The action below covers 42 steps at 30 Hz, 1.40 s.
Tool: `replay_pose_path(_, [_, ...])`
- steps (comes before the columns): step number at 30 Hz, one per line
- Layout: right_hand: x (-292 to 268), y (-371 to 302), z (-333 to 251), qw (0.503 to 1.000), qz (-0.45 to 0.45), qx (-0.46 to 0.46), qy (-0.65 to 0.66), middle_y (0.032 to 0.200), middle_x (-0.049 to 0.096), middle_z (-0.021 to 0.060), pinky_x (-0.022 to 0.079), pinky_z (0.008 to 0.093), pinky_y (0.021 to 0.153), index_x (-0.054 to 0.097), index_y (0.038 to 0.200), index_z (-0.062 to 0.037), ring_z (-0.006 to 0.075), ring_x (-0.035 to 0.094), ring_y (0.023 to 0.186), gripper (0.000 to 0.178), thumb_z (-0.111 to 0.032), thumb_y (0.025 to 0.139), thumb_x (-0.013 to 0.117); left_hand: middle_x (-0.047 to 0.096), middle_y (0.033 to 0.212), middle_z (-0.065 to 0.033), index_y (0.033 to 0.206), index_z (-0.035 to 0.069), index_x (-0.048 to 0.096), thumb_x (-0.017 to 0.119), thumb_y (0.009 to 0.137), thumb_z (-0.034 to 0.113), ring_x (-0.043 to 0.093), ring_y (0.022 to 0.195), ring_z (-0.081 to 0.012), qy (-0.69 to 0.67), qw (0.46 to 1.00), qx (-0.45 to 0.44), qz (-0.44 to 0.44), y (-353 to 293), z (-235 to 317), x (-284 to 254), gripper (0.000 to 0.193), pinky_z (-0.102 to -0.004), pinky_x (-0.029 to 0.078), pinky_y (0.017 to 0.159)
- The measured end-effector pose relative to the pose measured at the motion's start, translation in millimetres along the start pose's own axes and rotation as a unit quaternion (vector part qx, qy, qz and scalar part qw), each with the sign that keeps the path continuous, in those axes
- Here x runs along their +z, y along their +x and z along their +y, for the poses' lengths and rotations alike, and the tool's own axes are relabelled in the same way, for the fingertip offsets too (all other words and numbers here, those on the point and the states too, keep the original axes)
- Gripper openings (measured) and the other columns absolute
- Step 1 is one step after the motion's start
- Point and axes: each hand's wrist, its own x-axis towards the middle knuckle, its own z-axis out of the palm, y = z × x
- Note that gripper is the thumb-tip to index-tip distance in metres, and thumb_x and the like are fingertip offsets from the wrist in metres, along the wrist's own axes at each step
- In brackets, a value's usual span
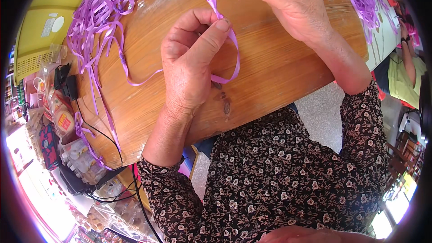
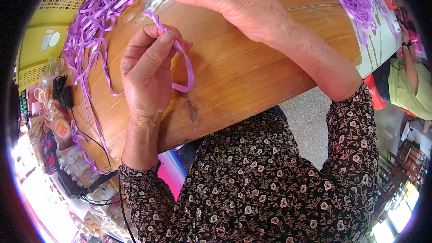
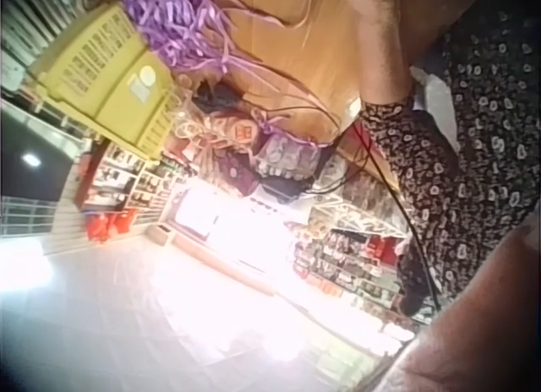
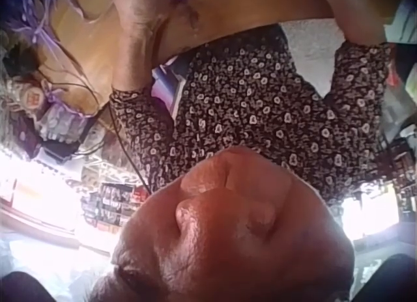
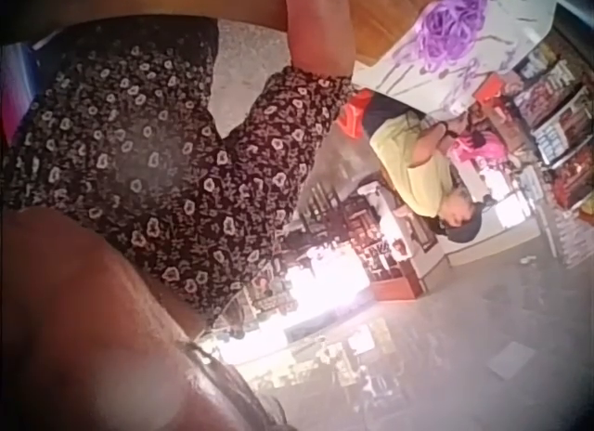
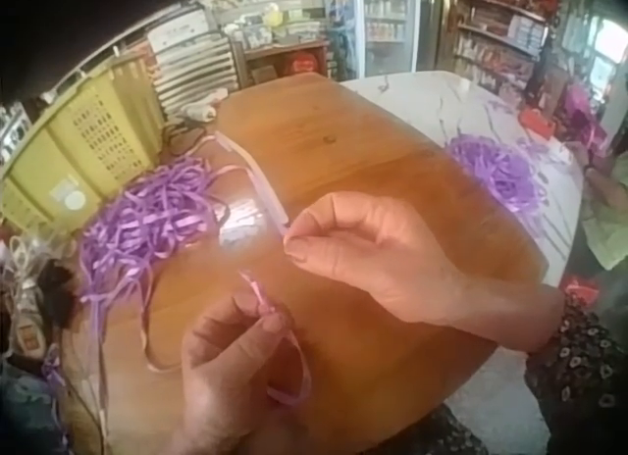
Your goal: Tying small purple ribbons into knots or bows on a wooden table.
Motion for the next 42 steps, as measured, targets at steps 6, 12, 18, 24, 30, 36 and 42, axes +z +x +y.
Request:
replay_pose_path(6, [-16, 46, 33, 0.781, -0.132, -0.585, -0.176, 0.108, 0.062, 0.0075, 0.045, 0.0272, 0.086, 0.06, 0.114, -0.0031, 0.0169, 0.058, 0.1, 0.027, -0.013, 0.088, 0.06, 0.061, 0.077, -0.0006, 0.091, 0.0, 0.06, 0.06, 0.086, 0.003, 0.052, 0.065, -0.0047, 0.037, 0.999, -0.021, -0.001, 2, -2, 4, 0.005, -0.0179, 0.041, 0.057])
replay_pose_path(12, [-16, 17, 8, 0.764, -0.119, -0.48, -0.415, 0.107, 0.061, 0.0018, 0.033, 0.0334, 0.09, 0.066, 0.108, -0.0125, 0.0181, 0.051, 0.103, 0.024, -0.015, 0.085, 0.061, 0.061, 0.081, -0.001, 0.095, -0.002, 0.061, 0.062, 0.084, 0.002, 0.053, 0.072, -0.0063, 0.073, 0.996, -0.037, -0.017, 1, 5, 2, 0.012, -0.0188, 0.042, 0.064])
replay_pose_path(18, [-19, 6, -12, 0.711, -0.109, -0.489, -0.494, 0.09, 0.057, 0.0, 0.035, 0.0319, 0.08, 0.068, 0.09, -0.01, 0.0182, 0.05, 0.093, 0.011, -0.011, 0.081, 0.062, 0.063, 0.08, -0.0044, 0.088, -0.004, 0.063, 0.063, 0.08, 0.001, 0.055, 0.07, -0.0101, 0.068, 0.996, -0.042, -0.048, 5, 13, -14, 0.01, -0.0219, 0.043, 0.066])
replay_pose_path(24, [-26, 14, -12, 0.755, -0.098, -0.498, -0.415, 0.088, 0.057, 0.0007, 0.037, 0.0325, 0.075, 0.068, 0.086, -0.0099, 0.0197, 0.052, 0.088, 0.007, -0.012, 0.08, 0.064, 0.063, 0.078, -0.0073, 0.086, -0.005, 0.063, 0.062, 0.076, 0.0, 0.056, 0.069, -0.0128, 0.039, 0.997, -0.044, -0.059, 7, 19, -18, 0.012, -0.0242, 0.043, 0.066])
replay_pose_path(30, [-30, 20, 0, 0.783, -0.117, -0.511, -0.334, 0.091, 0.061, 0.0041, 0.043, 0.0329, 0.074, 0.068, 0.091, -0.008, 0.0226, 0.055, 0.087, 0.014, -0.01, 0.077, 0.07, 0.062, 0.076, -0.0069, 0.085, -0.004, 0.063, 0.061, 0.075, 0.0, 0.055, 0.069, -0.0131, 0.018, 0.997, -0.042, -0.063, 9, 18, -19, 0.011, -0.0247, 0.043, 0.067])
replay_pose_path(36, [-22, 7, -23, 0.884, -0.146, -0.335, -0.29, 0.095, 0.063, 0.006, 0.046, 0.0329, 0.078, 0.065, 0.11, -0.0101, 0.0241, 0.056, 0.091, 0.035, -0.012, 0.076, 0.071, 0.06, 0.079, -0.0122, 0.087, -0.005, 0.059, 0.056, 0.077, 0.006, 0.058, 0.075, -0.0222, 0.08, 0.994, -0.039, -0.057, 7, 18, -17, 0.015, -0.0333, 0.046, 0.075])
replay_pose_path(42, [-25, 11, -10, 0.857, -0.148, -0.377, -0.319, 0.092, 0.063, 0.0064, 0.046, 0.0334, 0.077, 0.067, 0.102, -0.0084, 0.0243, 0.056, 0.088, 0.027, -0.014, 0.076, 0.071, 0.06, 0.08, -0.0119, 0.089, -0.005, 0.059, 0.055, 0.079, 0.006, 0.059, 0.076, -0.0213, 0.098, 0.992, -0.041, -0.072, 9, 16, -16, 0.015, -0.0326, 0.047, 0.074])
